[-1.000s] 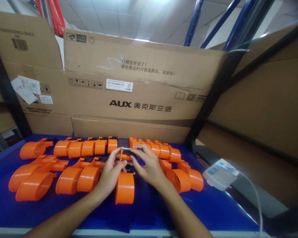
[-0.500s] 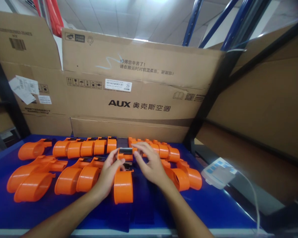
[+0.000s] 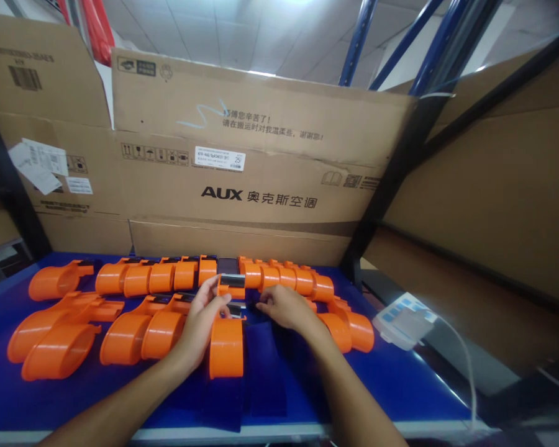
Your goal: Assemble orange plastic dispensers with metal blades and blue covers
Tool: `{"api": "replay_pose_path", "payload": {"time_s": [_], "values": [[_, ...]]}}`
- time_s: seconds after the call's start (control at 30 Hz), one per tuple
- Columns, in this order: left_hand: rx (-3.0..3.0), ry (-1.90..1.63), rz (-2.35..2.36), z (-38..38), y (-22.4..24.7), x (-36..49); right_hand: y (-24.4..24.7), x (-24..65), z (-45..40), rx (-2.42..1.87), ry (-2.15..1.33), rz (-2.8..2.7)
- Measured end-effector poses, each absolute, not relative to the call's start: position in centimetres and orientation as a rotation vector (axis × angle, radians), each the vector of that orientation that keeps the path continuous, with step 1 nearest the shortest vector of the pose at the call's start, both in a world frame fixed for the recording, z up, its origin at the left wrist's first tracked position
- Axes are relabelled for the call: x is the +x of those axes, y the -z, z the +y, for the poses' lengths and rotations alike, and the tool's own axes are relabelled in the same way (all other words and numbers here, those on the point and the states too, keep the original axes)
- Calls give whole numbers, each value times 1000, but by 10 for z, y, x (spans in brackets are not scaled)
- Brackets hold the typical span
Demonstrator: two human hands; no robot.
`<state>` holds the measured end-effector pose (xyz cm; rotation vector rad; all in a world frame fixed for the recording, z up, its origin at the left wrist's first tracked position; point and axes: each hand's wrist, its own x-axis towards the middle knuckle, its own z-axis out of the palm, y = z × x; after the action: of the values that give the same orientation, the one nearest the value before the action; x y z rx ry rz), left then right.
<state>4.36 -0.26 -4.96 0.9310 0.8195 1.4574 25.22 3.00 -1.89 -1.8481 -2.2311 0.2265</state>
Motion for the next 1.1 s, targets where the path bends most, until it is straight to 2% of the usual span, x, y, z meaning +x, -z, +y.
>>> {"api": "replay_pose_path", "payload": {"time_s": [0.63, 0.7, 0.9, 1.1], "values": [[987, -1469, 803, -1, 50, 44, 22, 252, 36, -1864, -28, -2142], [1004, -1476, 798, 0, 52, 44, 21, 252, 38, -1776, -85, -2100], [1052, -1504, 802, 6, 59, 44, 24, 243, 39, -1212, -535, -1763], [1106, -1511, 808, 8, 64, 45, 21, 231, 26, -1051, -736, -1589]]}}
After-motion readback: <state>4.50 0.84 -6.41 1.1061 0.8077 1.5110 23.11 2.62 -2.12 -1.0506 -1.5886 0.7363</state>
